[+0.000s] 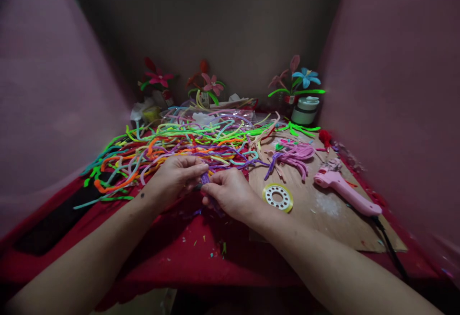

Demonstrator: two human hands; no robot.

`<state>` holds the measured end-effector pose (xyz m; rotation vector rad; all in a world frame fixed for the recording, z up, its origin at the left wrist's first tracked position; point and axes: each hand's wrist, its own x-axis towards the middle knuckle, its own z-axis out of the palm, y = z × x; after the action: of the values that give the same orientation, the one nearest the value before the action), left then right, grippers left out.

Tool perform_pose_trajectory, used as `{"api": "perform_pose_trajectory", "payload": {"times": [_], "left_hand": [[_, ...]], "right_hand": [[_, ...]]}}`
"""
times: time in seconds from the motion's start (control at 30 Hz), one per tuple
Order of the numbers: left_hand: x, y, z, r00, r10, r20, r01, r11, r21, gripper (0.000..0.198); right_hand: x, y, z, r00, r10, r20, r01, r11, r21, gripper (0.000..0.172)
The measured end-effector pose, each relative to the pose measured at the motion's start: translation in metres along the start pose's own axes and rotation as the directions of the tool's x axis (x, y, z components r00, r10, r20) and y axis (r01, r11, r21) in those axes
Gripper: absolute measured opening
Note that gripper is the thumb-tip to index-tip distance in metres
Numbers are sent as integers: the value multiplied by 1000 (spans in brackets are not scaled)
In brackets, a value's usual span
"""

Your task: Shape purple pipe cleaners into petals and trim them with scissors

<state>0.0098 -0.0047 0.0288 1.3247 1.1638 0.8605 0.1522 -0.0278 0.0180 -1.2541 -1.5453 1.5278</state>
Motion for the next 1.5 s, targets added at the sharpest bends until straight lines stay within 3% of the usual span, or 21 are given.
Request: {"api": "perform_pose_trajectory", "payload": {"times": [0.07, 0.17, 0.27, 0.33, 0.4, 0.47, 0.53, 0.6, 0.67, 0.73, 0.8, 0.93, 1.2, 1.33, 1.43, 1.5], "left_hand": [[1, 0, -1, 1000, 9, 1, -9, 1000, -12, 33], [0, 1, -2, 990, 119, -73, -116, 992, 39, 27], [-2, 3, -3, 952, 253, -172, -241, 966, 92, 18], [-4, 3, -3, 925, 349, -149, -330, 934, 135, 16], [-5, -1, -2, 862, 507, -4, -487, 832, 266, 13], [-6, -8, -1, 741, 636, 214, -653, 611, 447, 17], [-5, -16, 0, 633, 667, 394, -731, 346, 589, 23], [-4, -22, 1, 581, 670, 462, -732, 182, 657, 23], [-3, -24, 2, 535, 710, 458, -746, 141, 651, 21], [-4, -21, 2, 491, 765, 417, -787, 184, 589, 21], [-5, -15, 1, 502, 779, 375, -810, 272, 520, 21], [-8, -5, -4, 621, 721, 308, -761, 461, 455, 24], [-9, -3, -6, 743, 630, 227, -666, 665, 338, 21], [-10, -3, -2, 782, 595, 187, -622, 726, 294, 18], [-10, -3, 0, 819, 571, 58, -564, 784, 259, 16], [-10, -3, -1, 803, 596, -12, -560, 761, 328, 10]], "right_hand": [[0, 0, 1, 1000, 13, 15, -14, 998, 63, 24], [3, 1, 0, 997, 74, 2, -71, 948, 309, 14], [7, 2, -4, 992, 108, -72, -57, 861, 505, 6], [10, 4, -7, 987, 105, -118, -16, 811, 585, 7], [13, 8, -10, 986, 84, -146, 28, 774, 633, 9], [17, 13, -12, 985, 56, -163, 67, 747, 662, 8], [19, 16, -12, 986, 42, -163, 82, 722, 687, 7], [19, 17, -12, 988, 45, -144, 71, 701, 709, 6], [17, 15, -11, 991, 46, -123, 57, 695, 717, 6], [14, 10, -10, 991, 53, -121, 50, 695, 717, 6], [11, 6, -10, 990, 65, -126, 45, 696, 717, 7], [11, 4, -9, 990, 47, -131, 62, 695, 716, 10], [18, 17, -9, 991, -56, -122, 125, 717, 686, 19], [19, 17, -9, 987, -54, -150, 142, 729, 670, 22], [18, 15, -8, 986, -78, -149, 155, 767, 623, 16], [17, 15, -8, 985, -84, -147, 157, 783, 602, 13]]}}
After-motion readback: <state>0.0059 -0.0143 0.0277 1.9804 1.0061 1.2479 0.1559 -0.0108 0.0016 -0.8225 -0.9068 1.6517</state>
